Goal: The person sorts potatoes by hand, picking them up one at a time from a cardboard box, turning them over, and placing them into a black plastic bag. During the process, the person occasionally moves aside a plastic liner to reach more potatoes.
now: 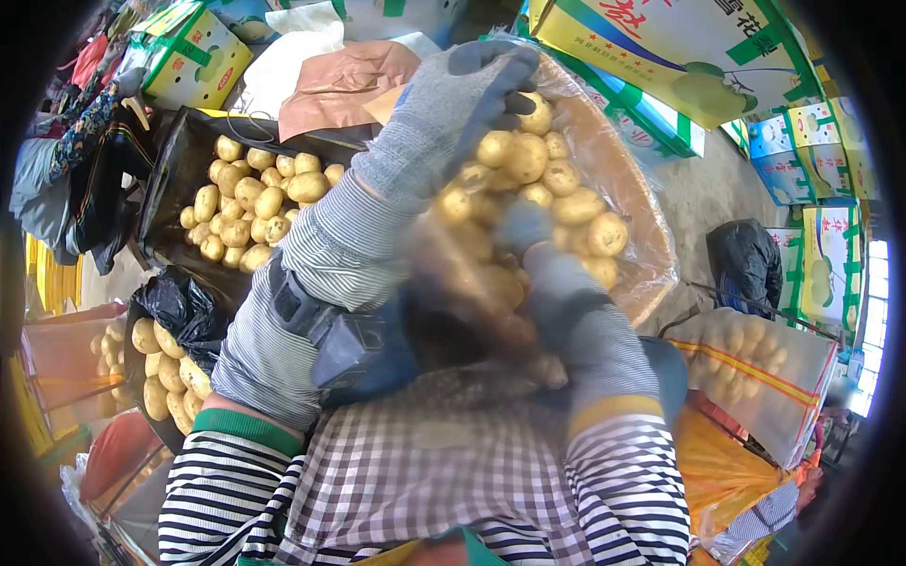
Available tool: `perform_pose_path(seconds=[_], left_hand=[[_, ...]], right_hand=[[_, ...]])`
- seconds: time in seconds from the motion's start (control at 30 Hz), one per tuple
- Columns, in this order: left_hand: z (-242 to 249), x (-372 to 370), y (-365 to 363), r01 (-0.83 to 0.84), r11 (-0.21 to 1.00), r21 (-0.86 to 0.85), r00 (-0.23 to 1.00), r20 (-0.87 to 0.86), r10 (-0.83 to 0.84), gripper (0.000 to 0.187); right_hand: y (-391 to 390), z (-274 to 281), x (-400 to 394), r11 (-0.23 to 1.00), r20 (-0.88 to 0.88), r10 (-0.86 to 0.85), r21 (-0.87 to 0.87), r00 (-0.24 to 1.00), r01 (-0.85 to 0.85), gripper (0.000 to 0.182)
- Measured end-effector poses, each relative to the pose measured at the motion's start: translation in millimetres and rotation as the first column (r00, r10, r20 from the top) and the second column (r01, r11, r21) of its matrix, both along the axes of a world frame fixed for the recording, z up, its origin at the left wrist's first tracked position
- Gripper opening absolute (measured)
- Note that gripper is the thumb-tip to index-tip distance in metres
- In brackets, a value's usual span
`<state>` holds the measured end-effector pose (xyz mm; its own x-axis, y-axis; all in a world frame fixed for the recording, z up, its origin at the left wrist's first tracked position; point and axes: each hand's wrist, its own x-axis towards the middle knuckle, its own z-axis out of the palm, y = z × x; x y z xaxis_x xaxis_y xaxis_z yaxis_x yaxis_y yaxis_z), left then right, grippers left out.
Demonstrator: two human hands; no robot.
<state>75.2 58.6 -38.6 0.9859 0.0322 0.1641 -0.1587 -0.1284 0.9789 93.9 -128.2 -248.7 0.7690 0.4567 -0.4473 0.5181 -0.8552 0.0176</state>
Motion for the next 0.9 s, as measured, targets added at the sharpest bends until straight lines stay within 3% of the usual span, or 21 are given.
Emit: perform_pose_path(seconds=[0.1, 0.2, 0.3, 0.4, 0.5, 0.53, 0.63, 0.67, 0.7, 0.73, 0.77, 0.83, 0.9], left_hand=[[2.3, -0.2, -6.9, -0.032, 0.969, -0.247, 0.991, -0.136, -0.002, 0.033], [-3.0, 0.5, -9.5, -0.022, 0.92, -0.392, 0.994, -0.109, -0.022, 0.034], [-5.1, -4.1, -9.7, 0.053, 0.888, -0.456, 0.979, -0.15, -0.136, 0.039], [-2.4, -8.2, -21.9, 0.173, 0.954, -0.244, 0.927, -0.287, -0.242, 0.045], [18.9, -24.0, -46.6, 0.446, 0.892, 0.074, 0.874, -0.251, -0.416, 0.051], [4.4, -29.9, -60.0, 0.395, 0.914, 0.096, 0.915, -0.132, -0.381, 0.051], [35.7, -38.0, -72.1, 0.486, 0.868, 0.106, 0.834, -0.353, -0.423, 0.051], [8.9, -33.5, -70.2, 0.456, 0.885, -0.096, 0.87, -0.158, -0.466, 0.044], [7.2, -28.9, -72.9, 0.369, 0.898, -0.24, 0.87, -0.25, -0.425, 0.04], [5.3, -23.4, -75.9, 0.248, 0.893, -0.375, 0.861, -0.337, -0.38, 0.039], [-5.1, -13.7, -68.8, 0.249, 0.909, -0.333, 0.874, -0.328, -0.36, 0.039], [-33.9, 5.3, -46.9, 0.164, 0.904, -0.394, 0.913, -0.288, -0.291, 0.038], [-49.5, 21.5, -21.3, 0.16, 0.824, -0.544, 0.926, -0.207, -0.316, 0.038]], right_hand=[[-9.6, 30.4, 4.5, 0.985, -0.079, -0.115, 0.121, 0.99, 0.124, 0.068], [-41.0, 71.4, -1.7, 0.949, 0.0, -0.067, 0.31, 0.998, 0.064, 0.061], [-65.5, 146.4, -31.9, 0.738, 0.193, -0.066, 0.669, 0.979, -0.083, 0.058], [-99.1, 172.5, -50.1, 0.617, 0.494, -0.057, 0.701, 0.868, -0.358, 0.064], [-111.8, 187.9, -58.7, 0.531, 0.606, -0.143, 0.714, 0.782, -0.456, 0.067], [-118.0, 187.8, -55.2, 0.513, 0.633, -0.115, 0.698, 0.765, -0.5, 0.067], [-125.4, 198.7, -49.3, 0.35, 0.606, -0.093, 0.763, 0.79, -0.544, 0.065], [-127.4, 205.6, -56.1, 0.356, 0.488, -0.175, 0.841, 0.855, -0.407, 0.064], [-132.9, 213.4, -63.7, 0.36, 0.368, -0.274, 0.896, 0.888, -0.26, 0.064], [-149.4, 205.7, -60.7, 0.239, 0.101, -0.372, 0.971, 0.923, -0.01, 0.065], [-150.8, 221.5, -60.3, -0.251, -0.402, -0.294, 0.908, 0.867, 0.335, 0.069], [-195.4, 225.8, -55.1, -0.529, -0.435, -0.358, 0.824, 0.826, 0.204, 0.063], [-248.6, 255.6, -61.8, -0.657, -0.361, -0.484, 0.752, 0.797, -0.059, 0.053]])
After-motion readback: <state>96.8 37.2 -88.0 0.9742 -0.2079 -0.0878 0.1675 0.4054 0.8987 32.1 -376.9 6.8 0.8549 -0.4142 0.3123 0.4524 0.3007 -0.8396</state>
